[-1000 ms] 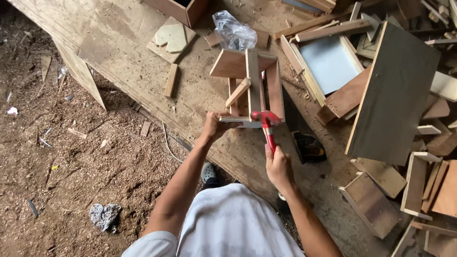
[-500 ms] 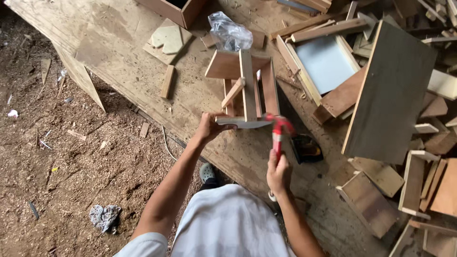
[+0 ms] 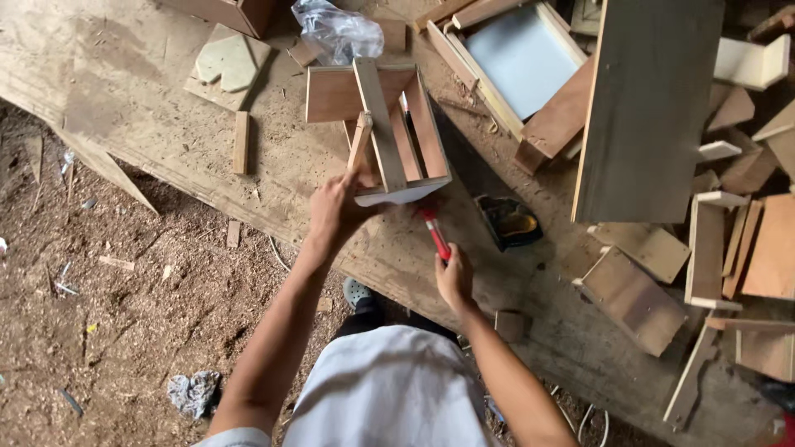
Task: The person assembles a small wooden box-like structure by hammering nails into pre-drilled holes. They repeatedly reposition the wooden frame, insert nails, and strike them with a hammer to secure the joints.
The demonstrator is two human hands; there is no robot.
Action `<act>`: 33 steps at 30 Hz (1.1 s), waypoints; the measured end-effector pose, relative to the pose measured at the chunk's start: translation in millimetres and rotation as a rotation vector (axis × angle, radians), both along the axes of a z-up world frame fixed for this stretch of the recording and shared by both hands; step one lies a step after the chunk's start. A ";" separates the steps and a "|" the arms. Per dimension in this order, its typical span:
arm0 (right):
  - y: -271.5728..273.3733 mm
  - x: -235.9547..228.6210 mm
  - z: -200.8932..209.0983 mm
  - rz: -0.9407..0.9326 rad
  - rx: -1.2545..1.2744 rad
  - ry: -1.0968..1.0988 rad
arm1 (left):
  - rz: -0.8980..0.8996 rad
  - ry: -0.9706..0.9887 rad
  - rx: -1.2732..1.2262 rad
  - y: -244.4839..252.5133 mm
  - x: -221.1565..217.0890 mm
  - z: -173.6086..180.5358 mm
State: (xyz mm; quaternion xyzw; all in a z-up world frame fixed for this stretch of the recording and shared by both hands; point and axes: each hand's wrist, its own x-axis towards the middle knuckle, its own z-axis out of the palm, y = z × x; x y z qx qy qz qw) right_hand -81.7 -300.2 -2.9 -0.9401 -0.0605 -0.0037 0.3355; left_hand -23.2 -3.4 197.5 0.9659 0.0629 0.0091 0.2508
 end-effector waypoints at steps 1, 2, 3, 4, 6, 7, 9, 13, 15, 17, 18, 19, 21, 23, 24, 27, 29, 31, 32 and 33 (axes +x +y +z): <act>-0.5 4.9 -9.8 0.047 0.010 -0.011 | -0.008 -0.033 0.010 1.5 -0.8 -6.7; -2.1 6.8 -17.0 0.056 0.043 0.022 | -0.015 -0.066 0.020 1.5 -3.7 -13.5; -2.7 13.3 -21.6 0.073 0.078 0.049 | -0.016 -0.105 0.035 2.9 -4.6 -18.7; -5.4 20.8 -24.0 0.090 0.111 0.077 | 0.016 -0.168 0.057 3.2 -8.4 -23.1; -15.0 28.5 -22.2 0.192 0.000 -0.023 | 0.065 -0.282 0.105 0.5 -22.0 -31.1; -18.9 35.8 -20.0 0.236 -0.054 -0.075 | 0.077 -0.326 0.137 0.7 -24.0 -34.9; -24.5 48.3 -13.6 0.294 -0.079 0.079 | 0.101 -0.397 0.198 3.2 -31.5 -40.9; -19.7 68.0 2.2 0.359 -0.027 0.135 | 0.269 -0.292 0.339 20.8 -37.4 -42.1; -10.6 87.3 12.4 0.368 0.043 0.223 | 0.381 -0.202 0.340 31.1 -38.1 -34.2; -3.1 106.2 19.9 0.367 0.107 0.246 | 0.322 -0.266 0.307 33.8 -38.0 -29.0; 2.4 119.5 21.4 0.363 0.136 0.227 | 0.291 -0.295 0.289 33.9 -38.9 -27.3; 10.2 137.1 22.5 0.356 0.163 0.207 | 0.278 -0.287 0.274 34.6 -36.6 -25.6; 30.8 176.9 22.0 0.372 0.215 0.116 | 0.253 -0.268 0.242 31.3 -30.1 -25.3; 55.1 217.5 23.2 0.367 0.323 0.053 | 0.203 -0.309 0.181 23.3 -20.9 -25.9; 69.0 237.9 25.5 0.353 0.405 0.035 | 0.179 -0.329 0.150 19.6 -16.4 -24.6; 100.7 287.1 38.3 0.265 0.622 0.280 | 0.198 -0.073 0.002 5.3 -9.9 -13.2; 119.3 308.8 52.6 0.113 0.851 0.590 | 0.139 0.194 0.061 0.1 -2.1 3.2; 134.5 323.4 66.7 0.173 0.912 0.663 | 0.080 0.304 0.086 -1.2 6.6 23.9; 144.3 328.3 72.2 0.207 0.945 0.700 | 0.051 0.278 0.085 1.5 12.1 35.7; 151.0 334.6 77.9 0.219 0.923 0.737 | 0.016 0.249 0.082 7.3 20.1 48.4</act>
